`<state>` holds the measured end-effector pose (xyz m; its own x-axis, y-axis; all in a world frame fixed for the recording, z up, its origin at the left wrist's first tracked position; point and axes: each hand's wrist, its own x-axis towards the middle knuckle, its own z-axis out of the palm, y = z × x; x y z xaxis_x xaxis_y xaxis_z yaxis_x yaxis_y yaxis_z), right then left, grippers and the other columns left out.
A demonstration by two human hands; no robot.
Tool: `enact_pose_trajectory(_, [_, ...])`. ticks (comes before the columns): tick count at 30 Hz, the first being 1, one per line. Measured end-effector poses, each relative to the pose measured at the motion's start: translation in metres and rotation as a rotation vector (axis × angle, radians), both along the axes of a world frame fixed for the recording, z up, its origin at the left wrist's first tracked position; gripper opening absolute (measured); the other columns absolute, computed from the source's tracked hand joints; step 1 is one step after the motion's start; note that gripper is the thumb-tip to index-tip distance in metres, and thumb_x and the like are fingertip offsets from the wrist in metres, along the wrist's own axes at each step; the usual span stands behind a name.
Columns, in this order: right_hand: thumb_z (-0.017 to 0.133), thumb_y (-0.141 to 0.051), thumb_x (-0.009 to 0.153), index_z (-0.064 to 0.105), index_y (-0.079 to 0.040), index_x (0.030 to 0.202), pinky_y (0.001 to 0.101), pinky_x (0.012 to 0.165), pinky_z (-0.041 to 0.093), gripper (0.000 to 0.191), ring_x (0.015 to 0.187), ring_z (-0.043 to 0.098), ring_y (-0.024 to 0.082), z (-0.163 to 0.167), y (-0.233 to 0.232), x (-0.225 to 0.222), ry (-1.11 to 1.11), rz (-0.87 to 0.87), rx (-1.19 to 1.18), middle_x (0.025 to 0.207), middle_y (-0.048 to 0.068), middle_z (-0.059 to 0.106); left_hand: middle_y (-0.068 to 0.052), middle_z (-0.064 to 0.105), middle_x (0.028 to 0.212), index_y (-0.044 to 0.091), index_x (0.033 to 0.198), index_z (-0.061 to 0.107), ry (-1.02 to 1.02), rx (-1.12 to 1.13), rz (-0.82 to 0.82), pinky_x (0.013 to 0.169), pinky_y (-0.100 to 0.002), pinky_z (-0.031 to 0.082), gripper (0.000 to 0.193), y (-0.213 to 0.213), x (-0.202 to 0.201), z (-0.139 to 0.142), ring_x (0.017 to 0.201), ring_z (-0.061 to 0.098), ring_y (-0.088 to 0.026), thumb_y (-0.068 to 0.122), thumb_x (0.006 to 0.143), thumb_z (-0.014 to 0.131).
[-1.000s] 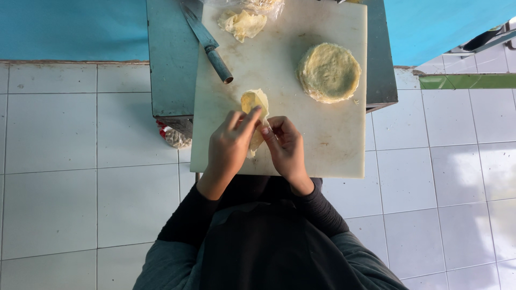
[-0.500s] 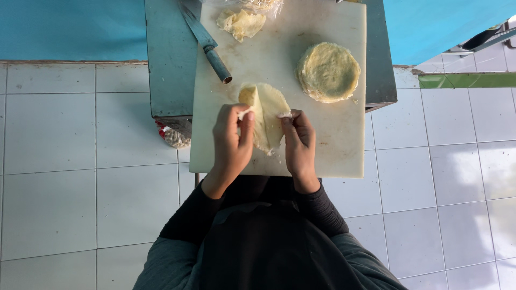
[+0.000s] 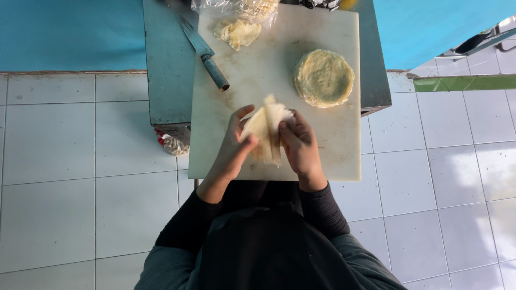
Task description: The person stretches thin dough sheets by hand, pulling their edges to widen them, and stacks the stretched sheets into a round pile on a cutting board. They then press the stack, cut it in half with a knife, and cut one half into smaller pieces.
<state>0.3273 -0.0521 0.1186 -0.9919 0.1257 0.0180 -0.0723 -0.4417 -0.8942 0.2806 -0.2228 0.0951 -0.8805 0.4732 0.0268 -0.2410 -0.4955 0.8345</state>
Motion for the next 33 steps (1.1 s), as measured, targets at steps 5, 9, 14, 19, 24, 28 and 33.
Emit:
enact_pose_trajectory(5, [0.064,-0.009,0.106,0.063,0.003,0.122,0.0328,0.089,0.055,0.021,0.098,0.067,0.015,-0.014,-0.002,0.001,-0.067,-0.139,0.294,0.109,0.014,0.07,0.006,0.067,0.086,0.002,0.115,0.068,0.494,-0.532,0.229,0.069,-0.021,0.051,0.034,0.018,0.012,0.011,0.076,0.067,-0.005,0.032,0.111,0.054])
enact_pose_trajectory(9, [0.066,-0.01,0.115,0.061,0.003,0.118,0.0343,0.082,0.052,0.015,0.091,0.064,0.018,-0.018,0.011,-0.009,0.018,-0.317,0.079,0.106,0.017,0.069,0.005,0.047,0.066,-0.002,0.102,0.068,0.25,-0.449,0.196,0.054,-0.026,0.035,0.037,0.014,0.014,0.001,0.061,0.04,-0.005,0.031,0.113,0.055])
enact_pose_trajectory(14, [0.065,-0.016,0.104,0.057,-0.002,0.122,0.0329,0.095,0.057,0.025,0.109,0.067,0.017,-0.002,0.03,-0.012,-0.007,-0.122,-0.211,0.12,0.01,0.067,0.006,0.056,0.077,-0.001,0.119,0.069,0.177,-0.335,0.218,0.059,-0.022,0.038,0.037,0.0,0.007,0.011,0.068,0.045,-0.004,0.031,0.111,0.051])
enact_pose_trajectory(19, [0.074,-0.01,0.096,0.063,-0.003,0.126,0.0274,0.094,0.054,0.033,0.108,0.065,0.014,0.003,0.018,-0.007,0.062,-0.038,0.115,0.119,0.01,0.067,-0.002,0.063,0.113,-0.002,0.141,0.05,0.379,-0.196,-0.003,0.086,-0.023,0.05,0.045,0.003,0.016,0.041,0.103,0.058,-0.007,0.018,0.104,0.065])
enact_pose_trajectory(24, [0.08,0.0,0.094,0.066,-0.003,0.11,0.0232,0.088,0.051,0.022,0.102,0.061,0.007,0.001,0.011,-0.005,0.27,-0.148,0.472,0.113,0.003,0.064,-0.006,0.071,0.112,-0.002,0.133,0.061,0.399,-0.342,0.188,0.086,-0.025,0.056,0.04,0.012,0.01,0.04,0.102,0.068,-0.009,0.013,0.098,0.072])
enact_pose_trajectory(28, [0.072,-0.003,0.097,0.069,-0.001,0.104,0.0233,0.066,0.053,0.008,0.073,0.065,0.007,0.0,0.028,-0.009,-0.029,-0.27,0.376,0.088,0.004,0.073,-0.004,0.071,0.102,-0.001,0.122,0.067,0.254,-0.299,0.284,0.077,-0.022,0.053,0.024,0.009,0.003,0.013,0.089,0.063,-0.006,0.016,0.106,0.067])
enact_pose_trajectory(33, [0.06,-0.001,0.105,0.063,0.0,0.11,0.0252,0.069,0.057,0.005,0.073,0.067,0.011,-0.007,0.063,-0.014,0.013,-0.323,0.088,0.089,0.008,0.072,0.0,0.067,0.103,0.002,0.119,0.062,0.12,-0.118,0.38,0.081,-0.02,0.047,0.024,-0.016,-0.013,-0.029,0.091,0.057,-0.004,0.022,0.106,0.064])
